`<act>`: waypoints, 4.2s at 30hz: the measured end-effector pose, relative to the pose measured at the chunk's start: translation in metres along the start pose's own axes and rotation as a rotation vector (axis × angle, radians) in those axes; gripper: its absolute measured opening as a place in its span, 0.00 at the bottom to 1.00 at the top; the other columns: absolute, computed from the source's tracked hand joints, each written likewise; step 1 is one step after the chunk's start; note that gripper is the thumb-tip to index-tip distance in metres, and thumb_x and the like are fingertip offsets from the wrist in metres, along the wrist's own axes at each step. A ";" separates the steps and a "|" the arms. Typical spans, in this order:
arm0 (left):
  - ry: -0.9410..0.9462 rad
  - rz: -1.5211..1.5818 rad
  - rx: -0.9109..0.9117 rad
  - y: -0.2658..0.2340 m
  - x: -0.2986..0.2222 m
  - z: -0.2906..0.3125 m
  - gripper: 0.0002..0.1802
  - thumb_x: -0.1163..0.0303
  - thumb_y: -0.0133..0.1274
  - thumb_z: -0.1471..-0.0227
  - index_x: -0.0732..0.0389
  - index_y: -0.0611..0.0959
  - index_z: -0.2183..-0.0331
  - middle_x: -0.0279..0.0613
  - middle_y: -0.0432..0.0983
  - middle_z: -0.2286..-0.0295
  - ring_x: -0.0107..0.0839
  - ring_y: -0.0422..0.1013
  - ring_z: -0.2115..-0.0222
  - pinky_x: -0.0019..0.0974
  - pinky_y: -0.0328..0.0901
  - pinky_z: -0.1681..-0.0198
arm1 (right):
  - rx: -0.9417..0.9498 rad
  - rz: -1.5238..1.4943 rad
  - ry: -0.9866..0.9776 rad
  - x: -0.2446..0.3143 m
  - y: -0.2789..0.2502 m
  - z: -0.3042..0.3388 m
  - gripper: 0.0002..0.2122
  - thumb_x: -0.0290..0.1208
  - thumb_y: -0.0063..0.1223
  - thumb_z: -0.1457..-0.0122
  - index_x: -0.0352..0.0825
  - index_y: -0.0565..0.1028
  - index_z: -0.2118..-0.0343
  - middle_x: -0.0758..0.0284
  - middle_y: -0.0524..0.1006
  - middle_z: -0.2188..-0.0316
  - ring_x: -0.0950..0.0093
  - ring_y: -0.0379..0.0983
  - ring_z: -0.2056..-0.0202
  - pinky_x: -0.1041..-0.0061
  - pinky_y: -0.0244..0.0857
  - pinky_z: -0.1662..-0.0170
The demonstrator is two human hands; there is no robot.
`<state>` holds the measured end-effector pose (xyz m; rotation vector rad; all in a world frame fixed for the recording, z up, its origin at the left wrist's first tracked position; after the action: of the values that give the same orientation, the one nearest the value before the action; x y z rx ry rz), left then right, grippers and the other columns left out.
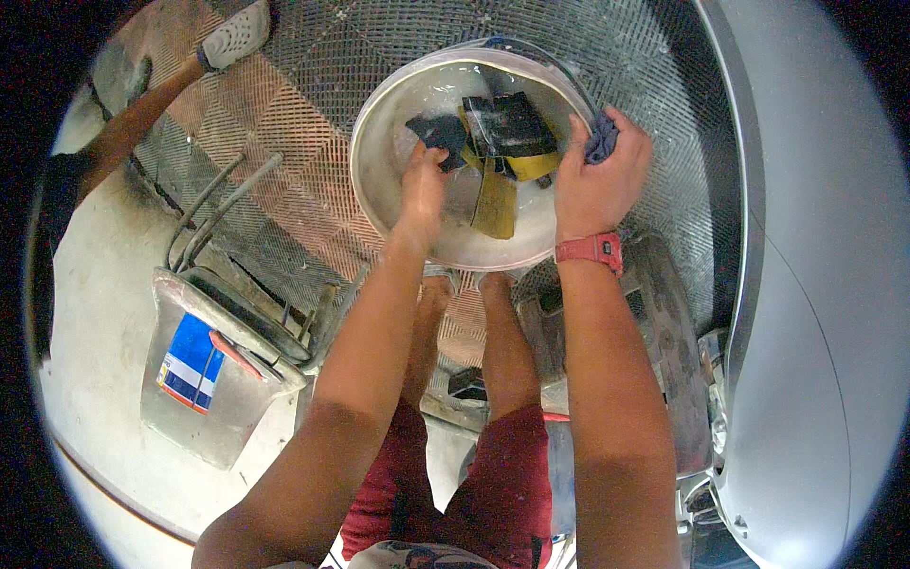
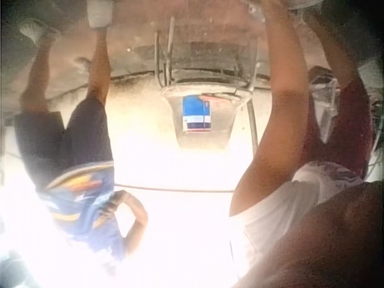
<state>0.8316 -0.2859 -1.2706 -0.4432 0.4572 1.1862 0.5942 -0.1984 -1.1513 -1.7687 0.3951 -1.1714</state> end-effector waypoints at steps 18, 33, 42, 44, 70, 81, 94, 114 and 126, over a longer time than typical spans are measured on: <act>-0.033 -1.678 0.632 0.055 0.046 -0.089 0.29 0.53 0.44 0.31 0.55 0.83 0.38 0.46 0.77 0.37 0.49 0.73 0.36 0.56 0.65 0.32 | -0.013 0.049 0.030 -0.009 -0.008 0.000 0.21 0.41 0.70 0.37 0.34 0.78 0.48 0.54 0.78 0.53 0.51 0.77 0.51 0.55 0.71 0.46; -0.025 -0.913 0.764 0.064 0.032 0.014 0.29 0.50 0.50 0.32 0.57 0.82 0.39 0.49 0.80 0.41 0.45 0.74 0.40 0.47 0.64 0.34 | -0.037 0.085 -0.016 0.003 -0.002 -0.001 0.22 0.45 0.69 0.37 0.34 0.78 0.49 0.54 0.78 0.55 0.51 0.76 0.53 0.54 0.71 0.50; -0.390 0.083 0.612 0.013 -0.026 0.072 0.25 0.55 0.51 0.28 0.63 0.80 0.40 0.43 0.83 0.46 0.33 0.81 0.51 0.35 0.75 0.46 | -0.046 0.030 -0.021 0.005 -0.002 0.000 0.22 0.48 0.67 0.36 0.35 0.77 0.49 0.54 0.78 0.55 0.50 0.76 0.52 0.53 0.71 0.50; -0.481 0.273 0.545 0.004 -0.031 0.083 0.27 0.54 0.49 0.27 0.63 0.78 0.38 0.43 0.82 0.45 0.33 0.82 0.52 0.33 0.77 0.47 | -0.048 0.029 -0.019 0.003 -0.003 0.000 0.22 0.47 0.67 0.36 0.35 0.77 0.49 0.54 0.78 0.55 0.50 0.76 0.52 0.54 0.71 0.50; 1.323 -0.789 0.181 -0.041 -0.096 0.104 0.43 0.52 0.69 0.48 0.44 0.75 0.32 0.42 0.73 0.39 0.41 0.79 0.53 0.46 0.74 0.54 | 0.463 -0.768 0.476 0.093 0.003 0.083 0.24 0.46 0.62 0.31 0.33 0.76 0.42 0.51 0.80 0.47 0.52 0.73 0.42 0.55 0.66 0.37; 1.281 -1.283 0.206 -0.030 -0.143 0.077 0.39 0.65 0.73 0.69 0.42 0.84 0.48 0.31 0.79 0.51 0.32 0.78 0.54 0.56 0.60 0.31 | 0.705 -0.031 0.066 0.008 0.131 0.055 0.28 0.45 0.61 0.33 0.37 0.71 0.34 0.43 0.78 0.44 0.41 0.75 0.43 0.46 0.68 0.39; 1.174 -1.175 0.262 -0.032 -0.134 0.066 0.34 0.63 0.72 0.66 0.46 0.88 0.50 0.34 0.82 0.56 0.36 0.81 0.59 0.69 0.49 0.25 | 1.037 0.470 -0.042 -0.084 0.209 0.040 0.18 0.36 0.57 0.35 0.37 0.81 0.44 0.50 0.82 0.47 0.48 0.79 0.46 0.52 0.73 0.42; 1.154 -1.188 0.227 -0.034 -0.134 0.065 0.32 0.65 0.68 0.70 0.52 0.87 0.54 0.38 0.82 0.61 0.38 0.81 0.58 0.68 0.48 0.25 | 0.764 -0.509 0.854 -0.005 0.112 0.061 0.20 0.25 0.59 0.35 0.36 0.77 0.39 0.57 0.78 0.42 0.61 0.83 0.53 0.67 0.85 0.57; 1.133 -1.230 0.192 -0.030 -0.135 0.067 0.33 0.68 0.68 0.71 0.53 0.87 0.54 0.39 0.81 0.63 0.40 0.82 0.60 0.65 0.48 0.24 | 0.392 -0.963 0.829 0.037 0.039 0.092 0.13 0.23 0.58 0.30 0.33 0.73 0.45 0.63 0.78 0.48 0.76 0.79 0.62 0.75 0.82 0.66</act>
<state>0.8254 -0.3624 -1.1368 -1.0155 1.0304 -0.3980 0.6990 -0.1950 -1.1728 -1.0220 -0.2788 -2.4658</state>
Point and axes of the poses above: each hand's wrist, its own z-axis away from the middle knuckle, its own y-axis out of the palm, x = y × z, the point moved 4 cm from there along -z, towards the middle knuckle
